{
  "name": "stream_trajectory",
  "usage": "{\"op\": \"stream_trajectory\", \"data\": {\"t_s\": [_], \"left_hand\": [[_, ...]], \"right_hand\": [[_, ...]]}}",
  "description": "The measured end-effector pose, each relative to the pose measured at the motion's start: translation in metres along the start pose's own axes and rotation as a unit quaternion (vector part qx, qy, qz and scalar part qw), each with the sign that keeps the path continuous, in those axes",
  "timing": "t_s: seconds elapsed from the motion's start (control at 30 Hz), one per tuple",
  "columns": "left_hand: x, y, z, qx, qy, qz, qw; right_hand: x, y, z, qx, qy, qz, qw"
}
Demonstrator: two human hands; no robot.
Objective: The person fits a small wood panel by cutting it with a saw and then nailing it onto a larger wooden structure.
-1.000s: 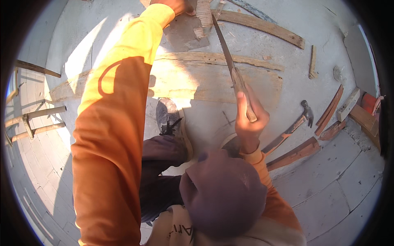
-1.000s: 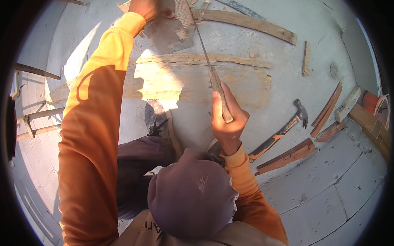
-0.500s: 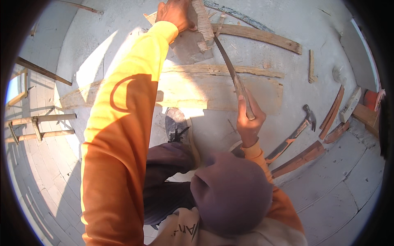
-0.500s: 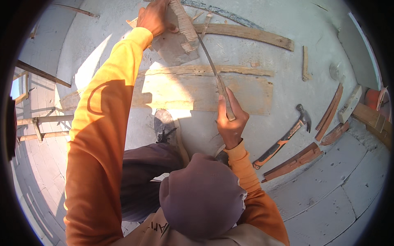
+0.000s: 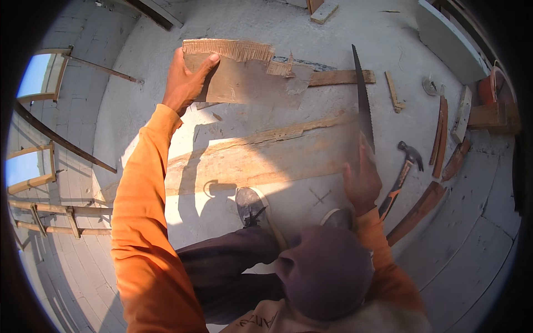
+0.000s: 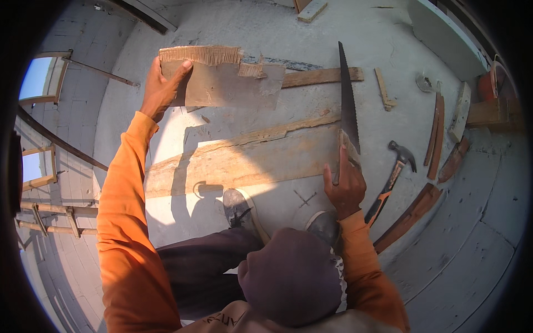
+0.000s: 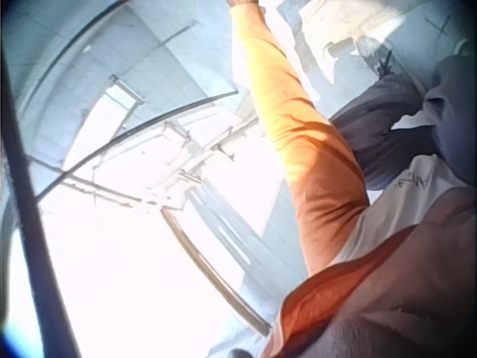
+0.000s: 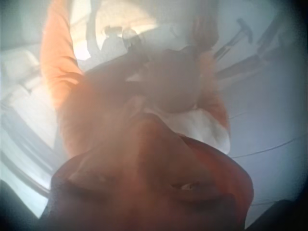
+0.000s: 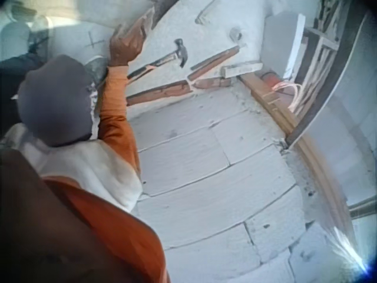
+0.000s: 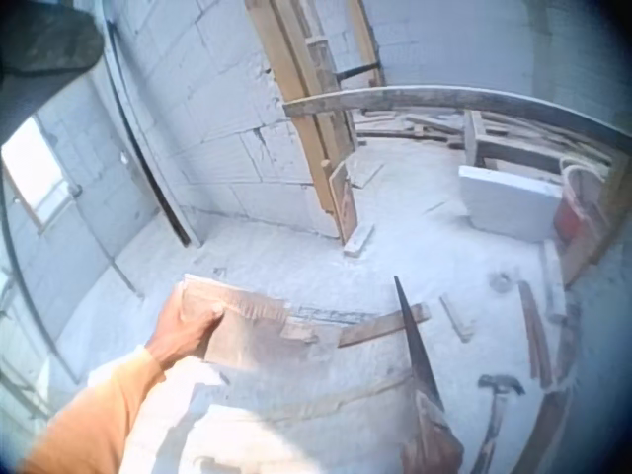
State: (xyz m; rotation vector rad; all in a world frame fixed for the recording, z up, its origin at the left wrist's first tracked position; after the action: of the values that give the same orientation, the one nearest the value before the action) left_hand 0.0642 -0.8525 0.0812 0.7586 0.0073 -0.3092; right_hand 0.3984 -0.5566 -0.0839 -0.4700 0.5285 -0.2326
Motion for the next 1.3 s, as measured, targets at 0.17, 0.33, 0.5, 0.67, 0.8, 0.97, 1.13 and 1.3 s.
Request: {"op": "stream_trajectory", "data": {"t_s": [0.17, 0.33, 0.5, 0.67, 0.8, 0.97, 1.13, 1.3], "left_hand": [[0.024, 0.050, 0.020, 0.014, -0.090, -0.012, 0.996], [0.053, 0.081, -0.005, -0.014, -0.206, 0.033, 0.978], [0.072, 0.077, -0.058, -0.005, -0.220, -0.040, 0.975], [0.101, 0.033, -0.122, 0.014, -0.269, -0.031, 0.963], [0.149, -0.013, -0.179, 0.028, -0.278, 0.020, 0.960], [0.207, -0.042, -0.207, 0.075, -0.323, 0.077, 0.940], [0.233, -0.042, -0.209, 0.220, -0.280, 0.105, 0.928], [0.234, -0.047, -0.201, 0.236, -0.225, 0.082, 0.942]], "right_hand": [[-0.007, 0.007, -0.009, -0.026, -0.083, -0.007, 0.996], [-0.072, -0.031, 0.030, -0.413, -0.123, -0.213, 0.877], [-0.077, -0.053, 0.016, -0.530, -0.294, -0.253, 0.754], [-0.010, -0.005, -0.010, -0.552, -0.365, -0.452, 0.598], [0.042, 0.015, -0.010, -0.559, -0.357, -0.556, 0.502], [0.107, 0.021, -0.006, -0.544, -0.347, -0.637, 0.422], [0.131, 0.026, 0.007, -0.537, -0.293, -0.662, 0.433], [0.082, 0.103, 0.056, -0.540, -0.155, -0.566, 0.604]]}}
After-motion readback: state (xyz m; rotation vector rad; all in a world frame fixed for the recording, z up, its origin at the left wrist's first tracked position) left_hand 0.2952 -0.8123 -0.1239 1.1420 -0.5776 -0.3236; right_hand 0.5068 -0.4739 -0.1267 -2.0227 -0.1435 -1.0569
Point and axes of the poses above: each hand's wrist, its own x-axis away from the middle knuckle, its own z-axis out of the back of the hand, y = z × x, the point moved 8 cm from there along -x, towards the middle knuckle, and after that the axes turned 4 degrees about -z, right-handed, at the moved point
